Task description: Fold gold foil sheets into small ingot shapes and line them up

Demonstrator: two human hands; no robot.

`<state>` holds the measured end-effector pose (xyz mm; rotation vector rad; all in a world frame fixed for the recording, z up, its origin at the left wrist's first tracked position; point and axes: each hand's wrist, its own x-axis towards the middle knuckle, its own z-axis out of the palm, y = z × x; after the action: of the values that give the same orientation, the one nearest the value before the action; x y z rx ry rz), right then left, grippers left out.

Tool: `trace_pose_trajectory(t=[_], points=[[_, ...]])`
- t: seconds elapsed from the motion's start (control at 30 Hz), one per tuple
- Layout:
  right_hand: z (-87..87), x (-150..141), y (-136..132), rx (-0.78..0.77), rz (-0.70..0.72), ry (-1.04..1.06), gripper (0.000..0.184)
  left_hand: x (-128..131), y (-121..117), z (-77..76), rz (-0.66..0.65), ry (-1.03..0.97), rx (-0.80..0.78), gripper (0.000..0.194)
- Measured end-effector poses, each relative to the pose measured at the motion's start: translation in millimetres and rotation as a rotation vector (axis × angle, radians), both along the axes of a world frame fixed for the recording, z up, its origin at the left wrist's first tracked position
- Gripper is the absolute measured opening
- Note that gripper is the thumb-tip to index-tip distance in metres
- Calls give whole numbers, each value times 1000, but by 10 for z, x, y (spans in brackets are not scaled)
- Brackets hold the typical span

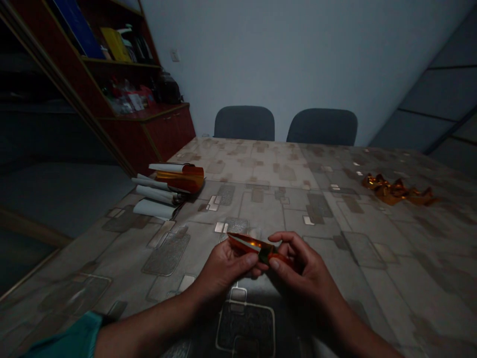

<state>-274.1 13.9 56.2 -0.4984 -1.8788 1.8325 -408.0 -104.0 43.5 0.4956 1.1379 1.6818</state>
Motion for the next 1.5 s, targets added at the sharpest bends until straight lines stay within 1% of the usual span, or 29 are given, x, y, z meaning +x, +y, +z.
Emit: trace_pose_trajectory(t=[0.07,0.13,0.2,0.27,0.3,0.4,0.5,0.6,0.67,0.77,0.87,0.93,1.0,1.07,1.1,1.13,1.2,1.23,1.3,1.37,1.43,1.5], points=[[-19,-10,-19,115,-45,-14,24,13,5,0,4,0,-7,35],[-9,-18,-29,162,-46,-49,28,15,12,5,39,3,-10,34],[35,-13,-18,103,21,-75,40,2,15,16,88,6,-22,34],[98,12,9,-19,113,-69,52,-20,12,34,152,10,-34,33],[128,30,26,-78,136,-70,53,-30,9,43,180,12,-38,33],[174,81,62,-221,137,-97,43,-52,2,62,227,19,-46,32],[147,88,66,-263,137,-88,41,-56,6,56,226,37,-42,31],[97,47,60,-229,140,-73,44,-50,14,27,204,56,-28,31],[74,15,62,-196,118,-72,46,-45,19,2,185,56,-18,33],[50,-15,66,-124,69,-78,40,-39,25,-30,170,54,-12,39],[27,-18,48,-2,-6,-60,35,-33,29,-40,187,71,-35,40],[29,-6,28,34,-20,-45,37,-30,30,-18,202,60,-54,39],[59,15,18,-35,41,-30,41,-27,30,33,224,17,-63,39],[108,41,32,-142,104,-21,37,-29,27,103,241,-45,-64,40],[130,53,47,-165,100,-25,34,-31,23,138,241,-74,-63,41],[146,61,65,-158,86,-35,32,-33,19,168,229,-101,-61,42],[154,67,100,-55,65,-57,26,-35,8,202,180,-146,-62,43],[148,64,112,33,72,-56,27,-34,2,206,145,-161,-65,42],[127,50,122,254,112,-14,43,-23,-8,189,74,-180,-78,41],[111,36,115,467,170,83,55,-4,-14,157,39,-199,-86,48],[108,30,101,594,211,163,51,16,-13,128,38,-214,-82,58],[114,35,87,629,227,172,39,28,-6,113,40,-211,-61,63]])
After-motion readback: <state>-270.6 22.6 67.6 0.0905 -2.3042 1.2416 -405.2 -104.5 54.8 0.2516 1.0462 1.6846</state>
